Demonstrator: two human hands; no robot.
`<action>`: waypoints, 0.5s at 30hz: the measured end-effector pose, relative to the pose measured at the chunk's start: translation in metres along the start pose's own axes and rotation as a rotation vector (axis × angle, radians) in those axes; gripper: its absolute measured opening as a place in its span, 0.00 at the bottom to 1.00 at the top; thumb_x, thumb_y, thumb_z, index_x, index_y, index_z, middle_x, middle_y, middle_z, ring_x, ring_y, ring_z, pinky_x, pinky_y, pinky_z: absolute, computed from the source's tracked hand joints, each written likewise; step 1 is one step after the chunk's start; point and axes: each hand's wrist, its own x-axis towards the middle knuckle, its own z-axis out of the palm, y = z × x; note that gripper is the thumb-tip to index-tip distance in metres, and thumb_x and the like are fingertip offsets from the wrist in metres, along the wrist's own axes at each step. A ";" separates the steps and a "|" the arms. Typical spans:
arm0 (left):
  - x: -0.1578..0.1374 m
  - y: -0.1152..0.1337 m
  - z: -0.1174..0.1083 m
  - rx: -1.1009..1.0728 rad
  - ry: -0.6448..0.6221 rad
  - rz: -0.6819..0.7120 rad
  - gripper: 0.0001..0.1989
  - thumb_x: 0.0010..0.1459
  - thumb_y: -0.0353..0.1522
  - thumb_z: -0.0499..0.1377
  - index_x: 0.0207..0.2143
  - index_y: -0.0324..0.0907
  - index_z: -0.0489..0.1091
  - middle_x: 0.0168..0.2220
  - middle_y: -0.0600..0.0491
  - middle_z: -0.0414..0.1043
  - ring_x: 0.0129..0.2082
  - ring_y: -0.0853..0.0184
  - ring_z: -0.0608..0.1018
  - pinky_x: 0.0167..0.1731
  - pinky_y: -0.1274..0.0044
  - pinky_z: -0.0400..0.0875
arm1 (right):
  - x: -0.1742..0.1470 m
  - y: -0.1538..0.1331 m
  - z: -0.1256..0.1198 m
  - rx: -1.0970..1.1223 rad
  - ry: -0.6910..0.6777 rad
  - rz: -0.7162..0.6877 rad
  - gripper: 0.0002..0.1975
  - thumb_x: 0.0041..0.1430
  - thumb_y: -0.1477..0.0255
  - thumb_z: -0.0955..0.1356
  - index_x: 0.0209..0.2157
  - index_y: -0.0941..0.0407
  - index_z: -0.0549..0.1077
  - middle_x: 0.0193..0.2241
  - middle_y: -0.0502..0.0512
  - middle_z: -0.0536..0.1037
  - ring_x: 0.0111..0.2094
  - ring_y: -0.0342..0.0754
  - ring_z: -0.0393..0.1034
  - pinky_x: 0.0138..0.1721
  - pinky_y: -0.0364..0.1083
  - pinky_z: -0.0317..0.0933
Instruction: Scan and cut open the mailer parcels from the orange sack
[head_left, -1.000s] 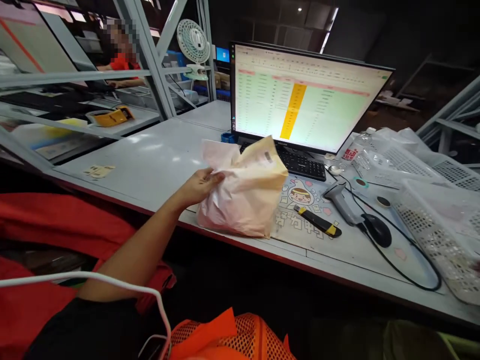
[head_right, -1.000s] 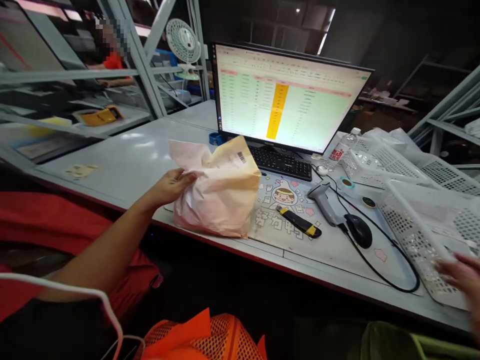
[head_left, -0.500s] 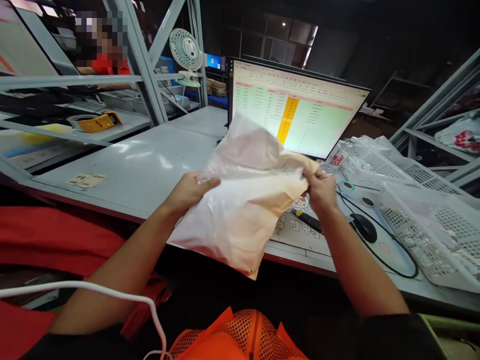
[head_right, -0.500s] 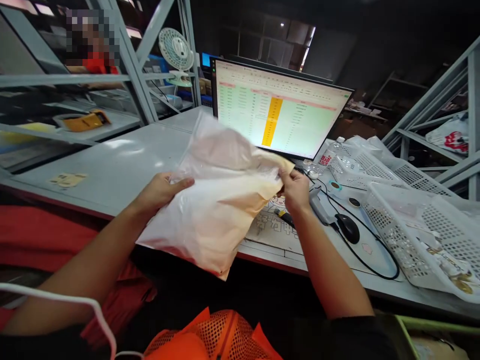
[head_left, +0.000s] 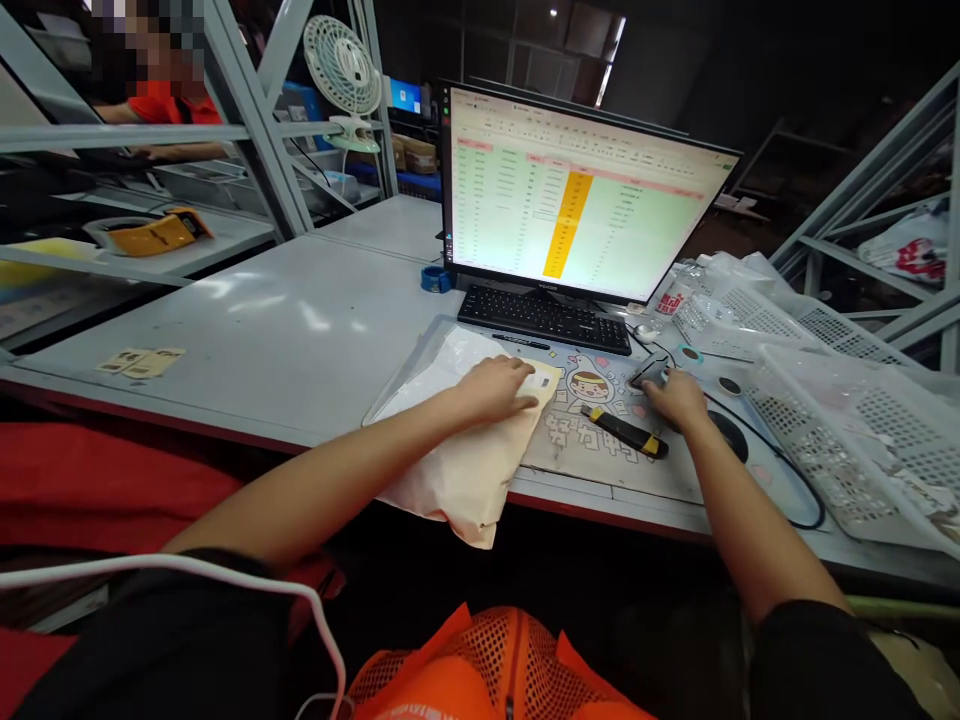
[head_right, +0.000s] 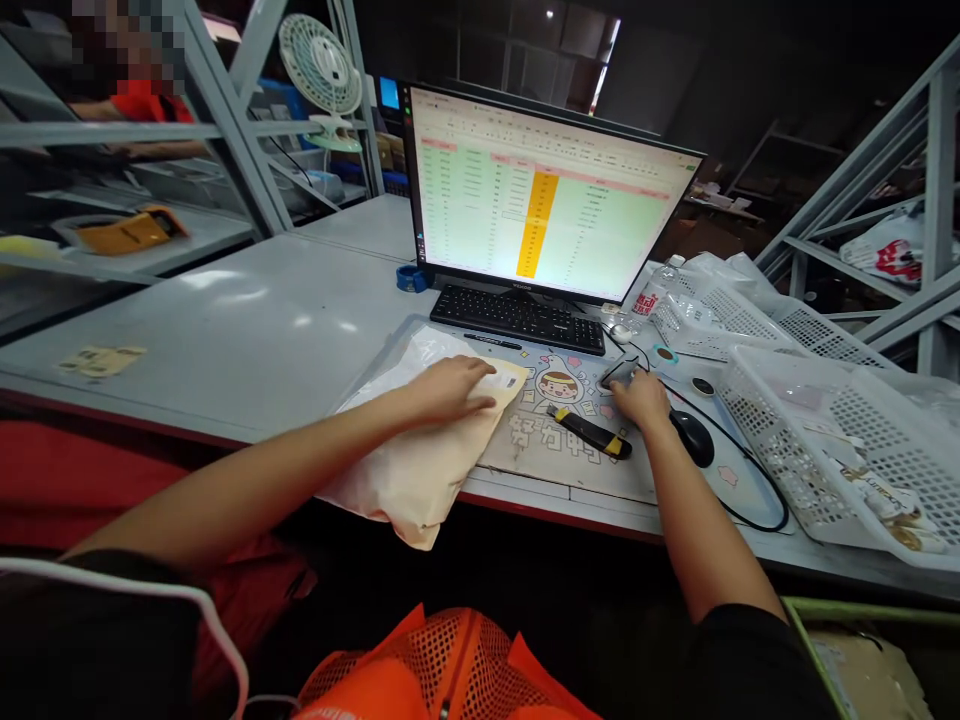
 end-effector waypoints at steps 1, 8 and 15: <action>0.011 0.008 0.011 0.020 -0.093 0.002 0.38 0.67 0.51 0.57 0.72 0.40 0.60 0.73 0.41 0.57 0.71 0.44 0.60 0.70 0.55 0.55 | 0.001 0.001 0.004 -0.030 -0.048 0.010 0.32 0.67 0.58 0.68 0.63 0.67 0.68 0.59 0.78 0.73 0.60 0.67 0.69 0.56 0.55 0.64; 0.026 0.014 0.061 -0.008 -0.356 -0.083 0.52 0.58 0.69 0.48 0.77 0.60 0.37 0.78 0.52 0.19 0.74 0.33 0.25 0.62 0.31 0.23 | 0.002 -0.016 0.012 -0.047 -0.083 0.056 0.25 0.68 0.67 0.65 0.60 0.69 0.69 0.55 0.80 0.75 0.58 0.68 0.71 0.55 0.56 0.65; 0.027 0.015 0.058 -0.001 -0.360 -0.102 0.51 0.56 0.70 0.48 0.76 0.65 0.39 0.77 0.48 0.18 0.73 0.30 0.24 0.61 0.31 0.23 | -0.018 -0.045 -0.055 0.310 -0.428 -0.396 0.21 0.65 0.50 0.69 0.39 0.55 0.77 0.31 0.58 0.80 0.29 0.50 0.75 0.30 0.45 0.67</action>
